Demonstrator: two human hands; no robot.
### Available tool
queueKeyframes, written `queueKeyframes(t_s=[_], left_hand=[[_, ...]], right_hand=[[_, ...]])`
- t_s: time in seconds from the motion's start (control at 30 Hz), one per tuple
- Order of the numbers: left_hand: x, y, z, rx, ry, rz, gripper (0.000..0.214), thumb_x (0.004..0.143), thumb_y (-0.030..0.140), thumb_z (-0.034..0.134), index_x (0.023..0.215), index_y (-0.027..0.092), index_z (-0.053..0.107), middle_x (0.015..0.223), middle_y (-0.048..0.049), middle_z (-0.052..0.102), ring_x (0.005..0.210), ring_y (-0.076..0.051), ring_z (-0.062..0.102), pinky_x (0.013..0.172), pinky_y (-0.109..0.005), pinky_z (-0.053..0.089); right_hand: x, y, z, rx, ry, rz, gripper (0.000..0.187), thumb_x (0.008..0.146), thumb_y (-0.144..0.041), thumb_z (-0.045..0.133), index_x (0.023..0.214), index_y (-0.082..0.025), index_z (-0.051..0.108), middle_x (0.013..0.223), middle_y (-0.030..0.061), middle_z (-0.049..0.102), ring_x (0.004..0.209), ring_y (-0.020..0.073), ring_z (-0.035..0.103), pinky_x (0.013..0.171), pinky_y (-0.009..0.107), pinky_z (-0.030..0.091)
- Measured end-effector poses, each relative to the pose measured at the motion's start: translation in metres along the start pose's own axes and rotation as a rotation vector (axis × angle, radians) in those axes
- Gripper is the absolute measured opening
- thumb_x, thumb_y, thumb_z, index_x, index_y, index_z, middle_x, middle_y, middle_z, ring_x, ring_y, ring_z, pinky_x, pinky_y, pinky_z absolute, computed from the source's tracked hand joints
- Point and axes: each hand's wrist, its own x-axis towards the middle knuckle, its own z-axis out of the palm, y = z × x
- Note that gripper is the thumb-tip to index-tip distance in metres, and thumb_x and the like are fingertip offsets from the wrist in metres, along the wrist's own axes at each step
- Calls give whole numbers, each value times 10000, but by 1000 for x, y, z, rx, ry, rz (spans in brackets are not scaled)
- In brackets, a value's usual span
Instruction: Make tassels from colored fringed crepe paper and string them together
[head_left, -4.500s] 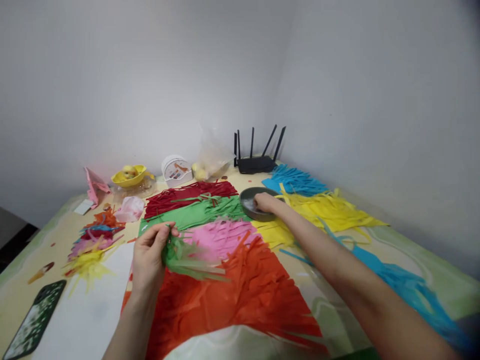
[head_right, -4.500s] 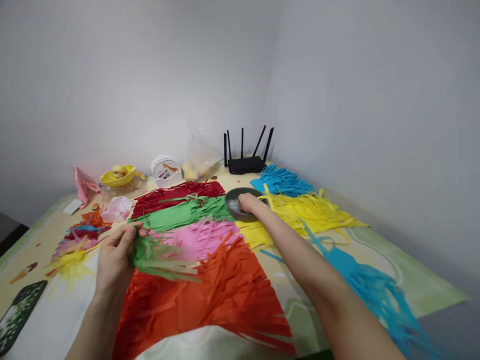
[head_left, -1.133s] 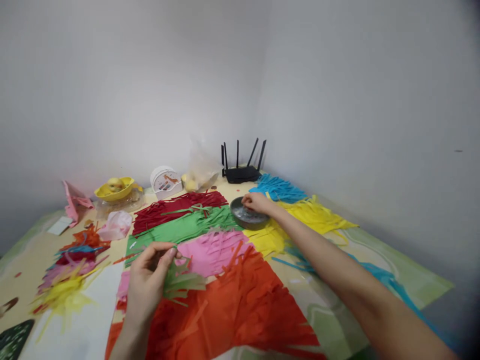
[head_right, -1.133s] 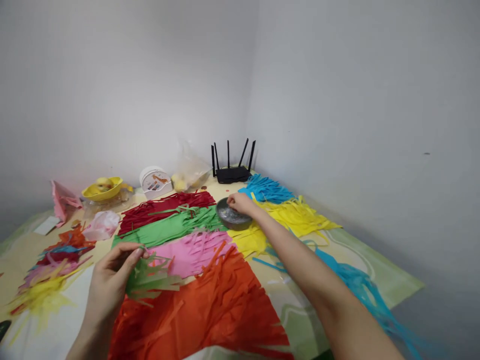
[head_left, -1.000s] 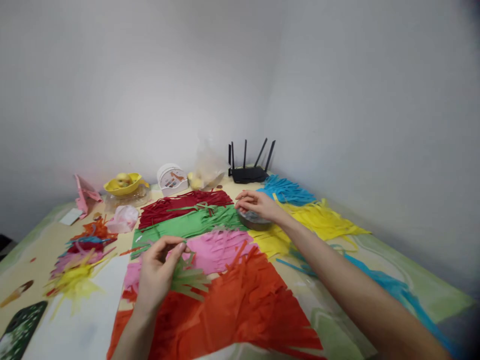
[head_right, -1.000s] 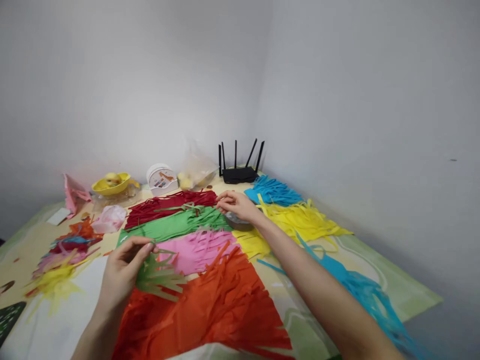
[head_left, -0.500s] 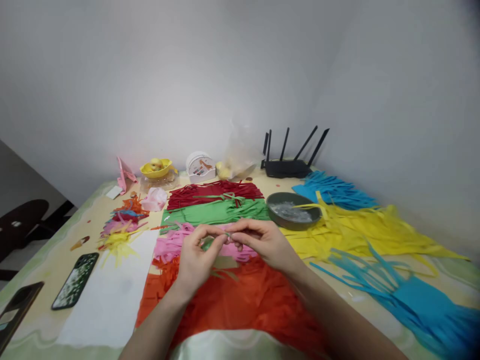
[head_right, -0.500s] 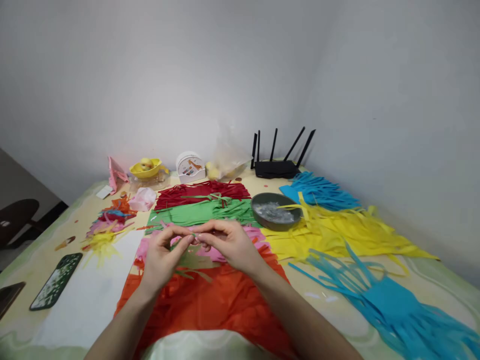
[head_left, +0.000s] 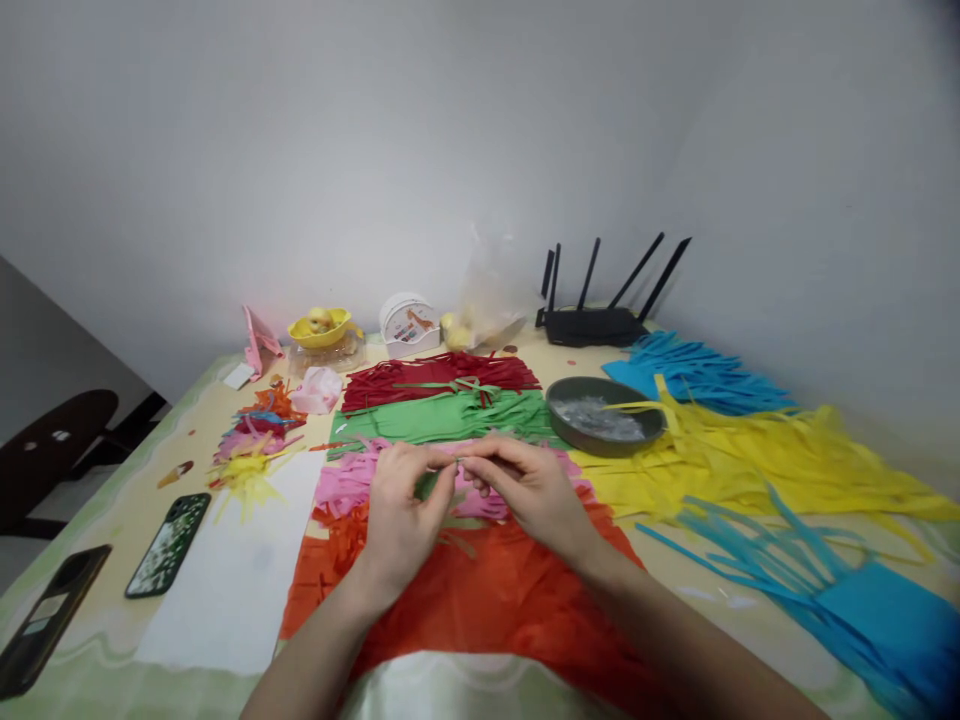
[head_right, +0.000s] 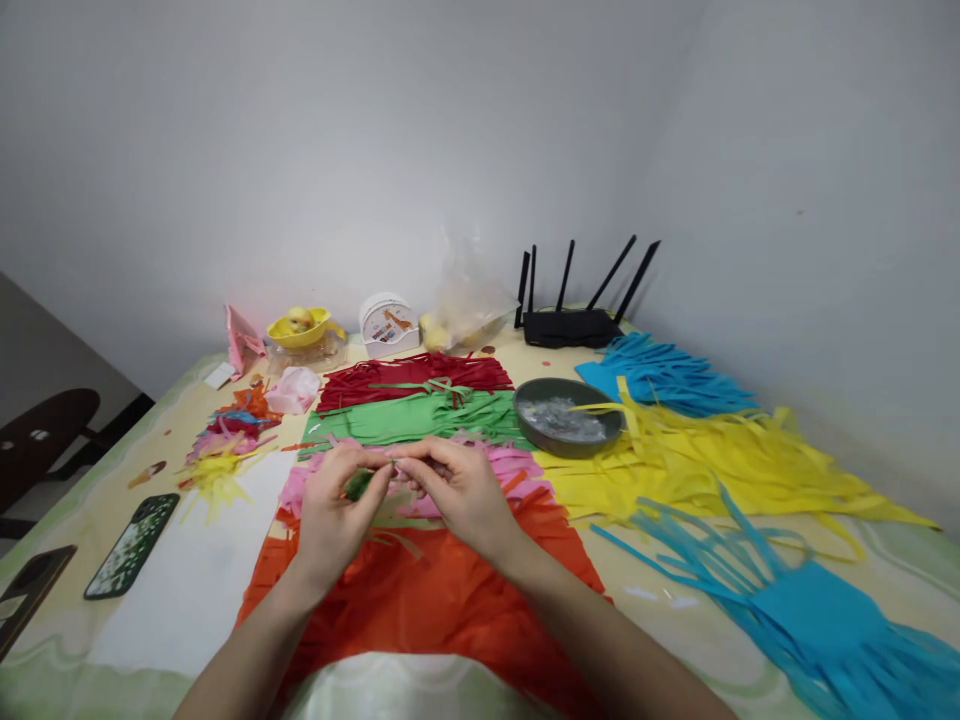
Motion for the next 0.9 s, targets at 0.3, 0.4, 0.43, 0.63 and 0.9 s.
queueKeyframes(t_s=[0.3,0.4,0.43,0.63,0.9], left_hand=[[9,-7,2,-318,-143,-218,87,812,210,618,788,156,681,763,-36,716,707,-154,643,666,-245,488],[9,-8,2,-293,-124,-193,99,820,212,613,835,153,691,815,-45,723,781,-161,653,724,-249,491],[8,-9,2,-262,-118,-167,111,830,209,604,866,157,695,842,-47,725,813,-162,652,754,-253,488],[4,-11,1,-198,-114,-96,115,855,203,581,895,168,683,851,-47,713,801,-155,652,736,-253,491],[-2,-8,10,-119,2,-31,60,831,169,599,832,178,659,792,-26,681,759,-145,623,715,-252,477]], right_hand=[[-4,9,1,-298,48,-276,171,924,-239,526,921,-197,691,832,39,693,771,161,626,721,278,473],[-2,9,-1,-283,23,-218,172,925,-255,528,924,-204,692,854,37,699,781,160,630,718,272,471],[0,9,-2,-258,12,-173,164,917,-273,543,934,-204,691,865,38,699,786,162,632,711,269,473],[1,7,-3,-69,27,11,199,865,-361,602,885,-170,652,761,30,644,617,130,573,532,224,434],[-5,8,4,-138,56,-58,148,912,-300,534,871,-185,616,764,16,601,664,126,558,589,225,432]])
